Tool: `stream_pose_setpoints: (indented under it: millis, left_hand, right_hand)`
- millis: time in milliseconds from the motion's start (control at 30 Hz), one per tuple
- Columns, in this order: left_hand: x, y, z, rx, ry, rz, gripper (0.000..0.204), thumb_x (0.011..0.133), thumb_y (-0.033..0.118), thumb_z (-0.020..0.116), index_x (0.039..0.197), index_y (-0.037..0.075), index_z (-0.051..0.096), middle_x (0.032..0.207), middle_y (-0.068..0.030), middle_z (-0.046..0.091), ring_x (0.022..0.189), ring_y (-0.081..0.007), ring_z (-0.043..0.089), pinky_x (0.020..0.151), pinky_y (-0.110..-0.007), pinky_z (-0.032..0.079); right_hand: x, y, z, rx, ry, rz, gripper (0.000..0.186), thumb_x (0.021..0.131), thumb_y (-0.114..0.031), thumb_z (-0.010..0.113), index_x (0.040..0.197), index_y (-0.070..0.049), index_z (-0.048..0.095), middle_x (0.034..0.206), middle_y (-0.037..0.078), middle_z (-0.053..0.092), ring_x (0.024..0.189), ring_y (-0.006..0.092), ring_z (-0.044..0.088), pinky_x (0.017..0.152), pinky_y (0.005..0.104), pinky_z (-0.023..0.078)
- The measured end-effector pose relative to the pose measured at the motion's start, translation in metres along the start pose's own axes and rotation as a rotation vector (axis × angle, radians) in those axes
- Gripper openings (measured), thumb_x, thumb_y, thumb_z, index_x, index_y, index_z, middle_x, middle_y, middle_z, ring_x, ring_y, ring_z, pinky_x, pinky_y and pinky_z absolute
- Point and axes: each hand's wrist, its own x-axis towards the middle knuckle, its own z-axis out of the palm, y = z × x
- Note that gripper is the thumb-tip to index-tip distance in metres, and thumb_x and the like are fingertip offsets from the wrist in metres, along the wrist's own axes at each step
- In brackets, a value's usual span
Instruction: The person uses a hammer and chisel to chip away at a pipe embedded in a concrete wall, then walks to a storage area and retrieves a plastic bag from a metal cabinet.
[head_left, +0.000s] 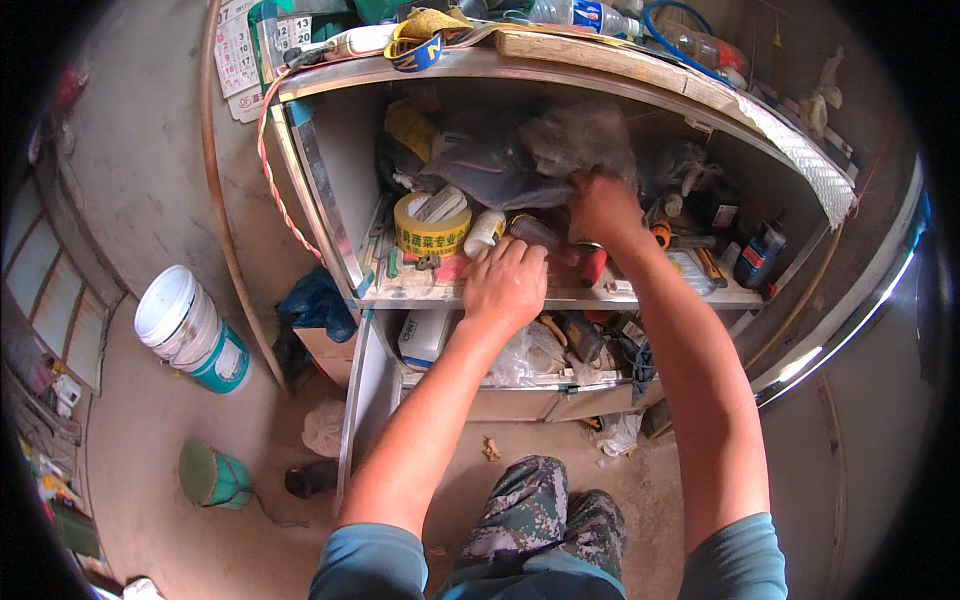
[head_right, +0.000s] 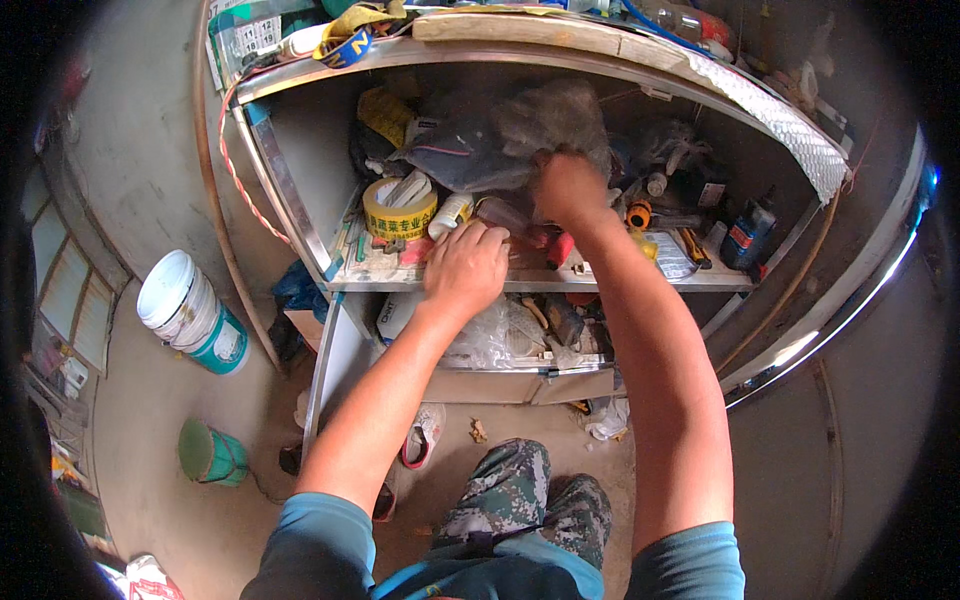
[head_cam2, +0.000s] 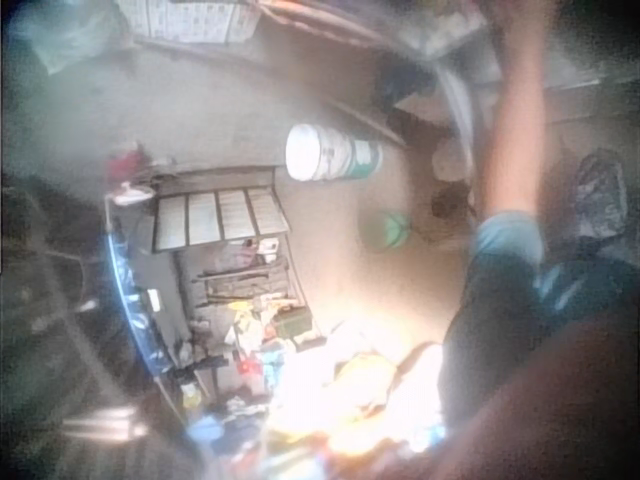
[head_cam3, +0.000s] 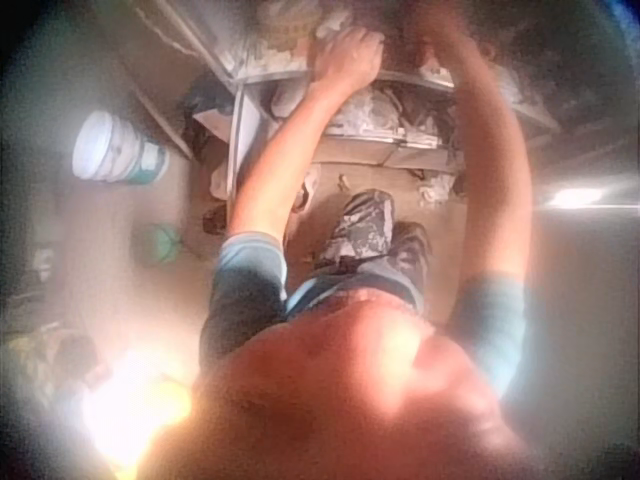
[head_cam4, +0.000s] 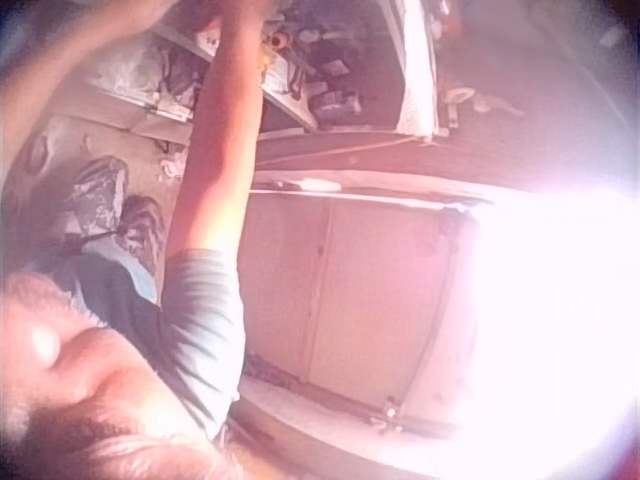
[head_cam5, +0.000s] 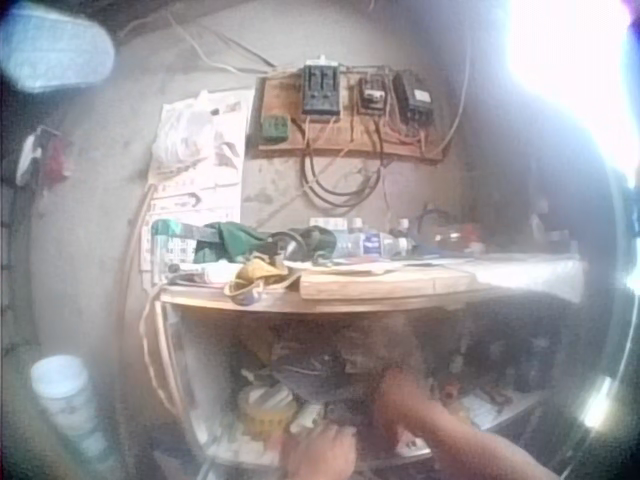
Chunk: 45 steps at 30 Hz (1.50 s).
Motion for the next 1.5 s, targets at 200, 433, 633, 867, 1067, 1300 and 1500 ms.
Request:
stream_pose_setpoints:
  millis: [200,433,633,867,1067,1300,1500]
  left_hand:
    - [0.004,0.006,0.001,-0.001,0.062,0.026,0.013,0.092,0.023,0.063,0.098,0.012,0.067,0.096,-0.008,0.065,0.101,-0.0296,0.063,0.088,-0.045,0.049]
    - [0.004,0.01,0.001,0.038,0.033,0.003,0.021,0.09,0.025,0.065,0.106,0.012,0.071,0.099,-0.0086,0.068,0.101,-0.0299,0.064,0.09,-0.045,0.05]
    - [0.008,0.016,-0.002,0.055,-0.03,-0.03,0.026,0.087,0.028,0.066,0.108,0.013,0.071,0.103,-0.0089,0.068,0.102,-0.0316,0.064,0.091,-0.047,0.049]
    - [0.007,0.015,0.0,0.105,-0.067,-0.049,0.029,0.087,0.029,0.068,0.111,0.013,0.071,0.106,-0.0095,0.068,0.104,-0.0328,0.064,0.093,-0.048,0.049]
    - [0.008,0.012,0.003,0.112,-0.05,-0.03,0.033,0.086,0.033,0.07,0.113,0.014,0.068,0.105,-0.0076,0.066,0.105,-0.0302,0.063,0.092,-0.046,0.049]
    - [0.011,0.018,-0.004,0.099,-0.12,-0.048,0.044,0.088,0.034,0.071,0.127,0.015,0.067,0.119,-0.0097,0.068,0.11,-0.0342,0.062,0.095,-0.049,0.048]
    - [0.012,0.021,-0.008,0.093,-0.179,-0.032,0.052,0.087,0.034,0.071,0.136,0.019,0.063,0.121,-0.0079,0.066,0.113,-0.0321,0.06,0.096,-0.048,0.047]
  right_hand:
    - [0.057,0.102,-0.006,-0.047,0.338,0.259,0.028,0.092,-0.031,0.063,0.101,-0.008,0.078,0.098,0.024,0.074,0.093,0.0436,0.072,0.083,0.0514,0.059]
    - [0.045,0.182,-0.012,0.184,0.656,0.431,0.04,0.088,-0.041,0.07,0.092,-0.002,0.077,0.094,0.027,0.073,0.094,0.0467,0.071,0.081,0.0506,0.057]
    - [0.023,0.234,-0.003,0.252,0.597,0.512,0.041,0.093,-0.038,0.065,0.116,-0.004,0.075,0.11,0.024,0.074,0.105,0.0412,0.071,0.093,0.0459,0.056]
    - [-0.032,0.244,0.027,0.646,0.532,0.36,0.033,0.093,-0.025,0.067,0.116,-0.004,0.073,0.113,0.018,0.074,0.106,0.0365,0.07,0.094,0.0415,0.054]
    - [-0.072,0.244,0.016,0.781,0.437,0.29,0.028,0.092,-0.015,0.068,0.117,-0.003,0.072,0.116,0.012,0.073,0.106,0.0325,0.069,0.096,0.0378,0.053]
    - [-0.115,0.231,-0.018,0.346,0.168,0.077,0.042,0.085,-0.011,0.073,0.126,-0.005,0.068,0.121,0.021,0.068,0.114,0.0392,0.065,0.097,0.0424,0.052]
    - [-0.13,0.189,-0.088,0.043,0.179,0.055,0.076,0.074,0.005,0.072,0.146,-0.011,0.053,0.142,0.027,0.053,0.129,0.0473,0.053,0.109,0.0475,0.046]
